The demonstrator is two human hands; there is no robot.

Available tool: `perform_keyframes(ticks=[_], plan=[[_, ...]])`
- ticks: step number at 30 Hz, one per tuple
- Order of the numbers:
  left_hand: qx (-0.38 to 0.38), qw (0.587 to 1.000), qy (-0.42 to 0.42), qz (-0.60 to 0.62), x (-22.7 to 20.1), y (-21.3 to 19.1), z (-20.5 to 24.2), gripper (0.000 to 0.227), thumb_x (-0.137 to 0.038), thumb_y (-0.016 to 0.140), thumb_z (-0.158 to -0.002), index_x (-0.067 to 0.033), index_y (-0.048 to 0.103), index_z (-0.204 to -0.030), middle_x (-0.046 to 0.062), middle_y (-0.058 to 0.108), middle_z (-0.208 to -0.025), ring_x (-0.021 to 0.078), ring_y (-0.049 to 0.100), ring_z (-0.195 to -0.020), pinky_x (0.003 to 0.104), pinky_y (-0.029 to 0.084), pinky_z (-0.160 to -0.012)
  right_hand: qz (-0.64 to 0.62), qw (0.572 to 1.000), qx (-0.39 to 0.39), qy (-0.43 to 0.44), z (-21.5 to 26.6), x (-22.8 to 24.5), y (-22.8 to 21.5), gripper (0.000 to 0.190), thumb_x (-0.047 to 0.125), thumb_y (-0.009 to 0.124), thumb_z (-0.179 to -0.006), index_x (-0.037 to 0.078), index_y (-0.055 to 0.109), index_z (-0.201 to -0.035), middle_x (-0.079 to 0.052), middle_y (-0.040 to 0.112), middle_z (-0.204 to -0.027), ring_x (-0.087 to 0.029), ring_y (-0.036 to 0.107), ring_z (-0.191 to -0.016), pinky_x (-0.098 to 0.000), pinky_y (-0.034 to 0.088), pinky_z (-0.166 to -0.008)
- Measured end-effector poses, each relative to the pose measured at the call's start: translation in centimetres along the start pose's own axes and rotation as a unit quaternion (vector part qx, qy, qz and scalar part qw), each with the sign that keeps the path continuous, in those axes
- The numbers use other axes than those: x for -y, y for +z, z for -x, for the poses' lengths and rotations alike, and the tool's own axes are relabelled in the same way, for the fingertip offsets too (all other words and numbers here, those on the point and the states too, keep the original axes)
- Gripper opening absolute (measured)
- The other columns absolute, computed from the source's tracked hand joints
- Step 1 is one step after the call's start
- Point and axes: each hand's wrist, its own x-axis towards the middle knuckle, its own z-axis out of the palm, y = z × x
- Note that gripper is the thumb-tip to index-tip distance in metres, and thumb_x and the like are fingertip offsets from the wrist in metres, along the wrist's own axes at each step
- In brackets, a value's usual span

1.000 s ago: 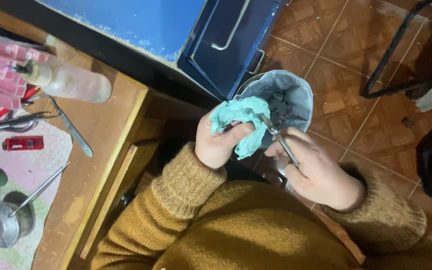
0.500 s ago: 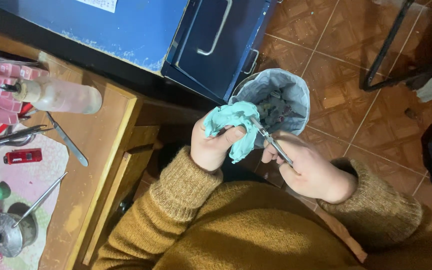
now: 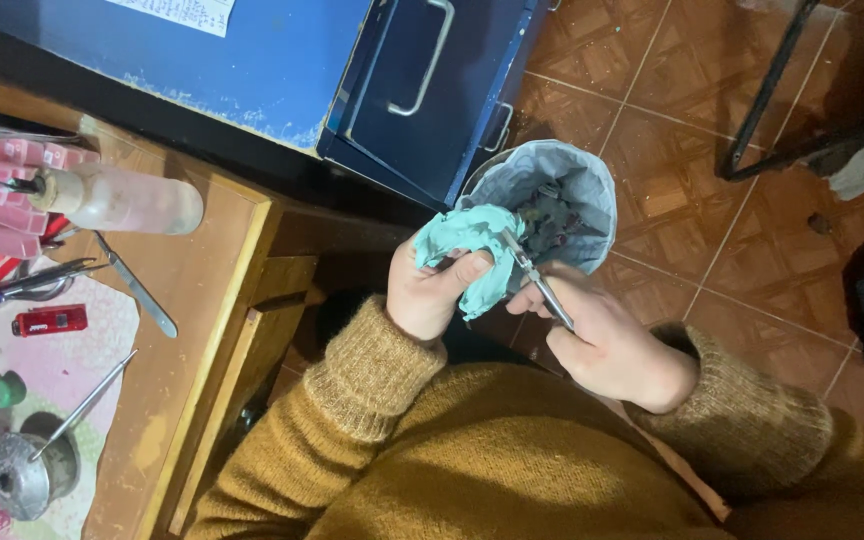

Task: The person retrieves a light blue clay-like object from a plastic bag and uses scissors to cut and shape it over a trash bin. The person opens a drawer to retrieve the scissors and continues cutting the material into smaller pieces.

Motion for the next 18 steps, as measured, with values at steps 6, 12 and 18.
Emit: perform_keyframes(ticks=[6,12,18], plan=[[0.006,1.0,-0.004,0.002,0.4,-0.2,0.1,0.035,-0.006,0.076,-0.096,0.0034,0.066,-0.128,0.007,0.073,-0.11,0.0137,0.068,-0.099,0.029,0.056,-0.089,-0.022,0.999,0.013,0.031,0.4,-1.7,0.0,0.027,-0.006,0.05,-0.081,0.003,0.061,-0.104,-0.007,0.057,-0.098,-0.018,0.061,-0.088,-0.0324,0.053,-0.079],[0.041,0.999,0.0,-0.025,-0.2,-0.6,-0.3,0.037,-0.012,0.077,-0.095,0.0037,0.064,-0.126,0.007,0.074,-0.113,0.0148,0.069,-0.102,0.03,0.057,-0.094,-0.034,0.998,0.039,0.028,0.3,-1.6,-0.8,0.027,-0.007,0.053,-0.081,0.004,0.061,-0.104,-0.007,0.061,-0.098,-0.019,0.065,-0.093,-0.0335,0.055,-0.085],[0.068,0.997,-0.019,-0.042,0.3,-1.5,-0.6,0.036,-0.012,0.077,-0.097,0.0048,0.065,-0.127,0.007,0.074,-0.109,0.0145,0.068,-0.098,0.03,0.057,-0.091,-0.002,0.996,0.055,-0.073,-0.2,-1.1,-1.6,0.069,-0.011,0.047,-0.074,-0.002,0.046,-0.143,-0.02,0.052,-0.143,-0.034,0.047,-0.142,-0.0465,0.035,-0.119]])
